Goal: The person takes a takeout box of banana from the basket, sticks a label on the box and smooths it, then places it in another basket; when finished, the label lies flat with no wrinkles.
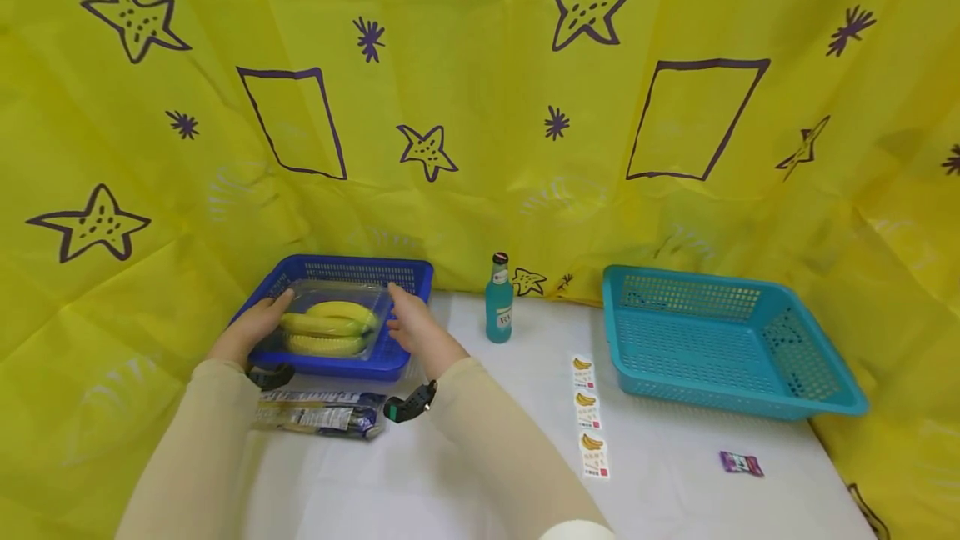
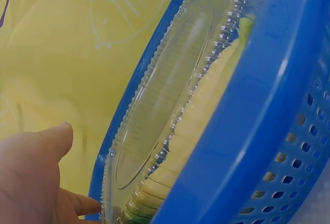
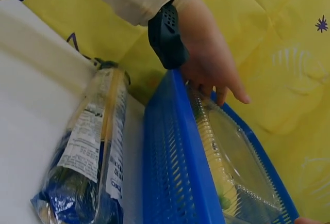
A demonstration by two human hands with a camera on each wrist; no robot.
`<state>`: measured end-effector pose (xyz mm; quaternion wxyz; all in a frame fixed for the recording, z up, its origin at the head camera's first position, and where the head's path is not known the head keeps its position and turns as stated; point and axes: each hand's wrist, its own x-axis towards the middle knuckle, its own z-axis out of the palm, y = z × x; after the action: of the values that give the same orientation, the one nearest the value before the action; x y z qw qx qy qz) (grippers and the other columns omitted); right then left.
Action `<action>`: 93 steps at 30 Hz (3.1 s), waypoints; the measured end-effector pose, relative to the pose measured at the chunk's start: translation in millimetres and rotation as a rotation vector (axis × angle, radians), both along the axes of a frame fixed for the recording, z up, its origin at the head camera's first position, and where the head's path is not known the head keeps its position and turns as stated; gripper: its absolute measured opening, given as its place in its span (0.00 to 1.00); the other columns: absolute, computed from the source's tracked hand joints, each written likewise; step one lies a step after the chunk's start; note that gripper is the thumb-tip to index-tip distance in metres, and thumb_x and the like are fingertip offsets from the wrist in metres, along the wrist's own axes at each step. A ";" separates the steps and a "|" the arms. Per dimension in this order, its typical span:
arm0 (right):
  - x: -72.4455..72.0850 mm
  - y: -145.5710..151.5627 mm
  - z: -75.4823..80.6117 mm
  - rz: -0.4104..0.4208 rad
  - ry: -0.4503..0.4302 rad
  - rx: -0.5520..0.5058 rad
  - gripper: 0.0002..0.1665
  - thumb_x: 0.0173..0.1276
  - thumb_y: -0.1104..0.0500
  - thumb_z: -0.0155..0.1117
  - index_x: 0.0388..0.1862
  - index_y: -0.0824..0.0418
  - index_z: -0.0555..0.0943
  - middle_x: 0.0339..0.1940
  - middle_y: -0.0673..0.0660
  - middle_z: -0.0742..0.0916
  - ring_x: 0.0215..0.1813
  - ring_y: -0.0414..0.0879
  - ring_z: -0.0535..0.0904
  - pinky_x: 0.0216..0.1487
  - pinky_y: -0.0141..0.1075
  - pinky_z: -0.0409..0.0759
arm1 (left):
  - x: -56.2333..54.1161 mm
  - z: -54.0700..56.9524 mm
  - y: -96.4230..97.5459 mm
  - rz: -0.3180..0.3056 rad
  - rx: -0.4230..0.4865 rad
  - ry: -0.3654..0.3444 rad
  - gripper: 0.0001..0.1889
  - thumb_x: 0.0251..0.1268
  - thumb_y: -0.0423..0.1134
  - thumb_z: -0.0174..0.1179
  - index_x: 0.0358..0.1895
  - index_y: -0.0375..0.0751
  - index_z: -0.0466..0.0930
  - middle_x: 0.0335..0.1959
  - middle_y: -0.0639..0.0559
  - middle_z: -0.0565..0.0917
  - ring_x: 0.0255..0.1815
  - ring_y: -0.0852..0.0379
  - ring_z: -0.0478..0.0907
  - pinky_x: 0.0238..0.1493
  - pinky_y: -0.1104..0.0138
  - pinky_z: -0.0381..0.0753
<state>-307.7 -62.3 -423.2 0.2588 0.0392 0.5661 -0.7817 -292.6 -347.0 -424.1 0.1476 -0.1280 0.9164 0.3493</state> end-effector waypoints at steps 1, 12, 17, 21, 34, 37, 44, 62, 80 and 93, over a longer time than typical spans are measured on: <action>0.1 -1.5 0.0 -0.013 -0.013 -0.008 0.42 0.80 0.41 0.45 0.79 0.66 0.52 0.80 0.72 0.53 0.79 0.69 0.51 0.80 0.55 0.53 | -0.3 -0.2 -0.4 0.006 0.006 -0.003 0.54 0.67 0.76 0.22 0.77 0.32 0.25 0.79 0.28 0.33 0.77 0.24 0.34 0.74 0.33 0.42; -8.8 -14.1 -7.8 -0.099 -0.121 -0.091 0.43 0.78 0.39 0.43 0.81 0.61 0.50 0.82 0.67 0.46 0.81 0.67 0.39 0.80 0.62 0.39 | -8.7 -1.8 -4.2 0.017 -0.024 -0.010 0.53 0.69 0.74 0.18 0.77 0.26 0.33 0.78 0.25 0.41 0.77 0.24 0.40 0.76 0.36 0.44; -10.3 -18.1 -10.9 -0.106 -0.145 -0.099 0.45 0.76 0.36 0.43 0.81 0.60 0.50 0.82 0.66 0.45 0.81 0.68 0.36 0.78 0.65 0.36 | -12.0 -3.2 -5.3 0.010 -0.010 -0.032 0.52 0.70 0.73 0.17 0.77 0.25 0.37 0.77 0.25 0.43 0.77 0.25 0.42 0.76 0.37 0.45; -7.8 -19.1 -10.6 -0.074 -0.152 -0.072 0.45 0.76 0.34 0.43 0.81 0.59 0.51 0.83 0.65 0.46 0.81 0.68 0.38 0.79 0.65 0.37 | -10.9 -6.5 -6.8 -0.002 0.025 -0.054 0.52 0.70 0.73 0.18 0.77 0.27 0.36 0.78 0.26 0.41 0.77 0.25 0.40 0.76 0.36 0.44; -6.1 -18.5 -12.6 0.014 -0.110 -0.043 0.45 0.77 0.35 0.41 0.81 0.59 0.50 0.83 0.65 0.45 0.81 0.70 0.37 0.78 0.66 0.38 | -11.8 -4.9 -3.9 -0.010 0.020 -0.057 0.51 0.71 0.72 0.18 0.78 0.29 0.36 0.78 0.27 0.42 0.77 0.25 0.40 0.76 0.36 0.44; -5.3 -18.3 -12.0 0.016 -0.109 -0.041 0.44 0.77 0.35 0.42 0.81 0.58 0.51 0.83 0.65 0.45 0.80 0.70 0.37 0.78 0.66 0.39 | -9.6 -2.8 -2.5 -0.016 0.040 -0.068 0.50 0.71 0.72 0.20 0.78 0.30 0.33 0.79 0.27 0.39 0.78 0.25 0.38 0.76 0.35 0.42; -6.7 -19.2 -14.6 0.015 -0.104 -0.048 0.43 0.76 0.34 0.43 0.80 0.57 0.54 0.83 0.65 0.45 0.80 0.72 0.41 0.77 0.67 0.43 | -5.4 1.2 -0.6 -0.018 0.057 -0.060 0.50 0.72 0.72 0.21 0.78 0.30 0.32 0.79 0.27 0.38 0.77 0.25 0.37 0.75 0.34 0.42; -6.8 -14.1 -11.4 0.035 -0.012 -0.019 0.40 0.75 0.36 0.48 0.77 0.55 0.62 0.83 0.61 0.50 0.78 0.70 0.53 0.75 0.64 0.58 | -12.8 1.9 -3.2 0.006 0.040 0.000 0.51 0.70 0.73 0.19 0.78 0.30 0.35 0.79 0.29 0.40 0.78 0.26 0.39 0.76 0.35 0.44; -1.3 3.5 7.7 0.020 0.084 -0.030 0.38 0.73 0.46 0.57 0.77 0.55 0.61 0.81 0.61 0.57 0.76 0.65 0.61 0.68 0.60 0.71 | -12.5 25.0 6.3 -0.055 0.050 0.128 0.51 0.71 0.72 0.21 0.78 0.28 0.37 0.79 0.27 0.42 0.78 0.26 0.40 0.77 0.37 0.46; 6.3 33.5 22.7 0.144 0.200 0.009 0.32 0.77 0.50 0.54 0.77 0.51 0.63 0.79 0.56 0.64 0.75 0.62 0.63 0.65 0.54 0.76 | -0.5 46.6 21.0 -0.105 0.064 0.212 0.47 0.73 0.70 0.23 0.79 0.35 0.31 0.80 0.32 0.37 0.80 0.29 0.34 0.76 0.36 0.40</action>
<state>-301.4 -28.8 -400.5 0.2564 -0.0788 0.5938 -0.7586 -293.2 -325.9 -377.4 0.0720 -0.0377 0.9207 0.3816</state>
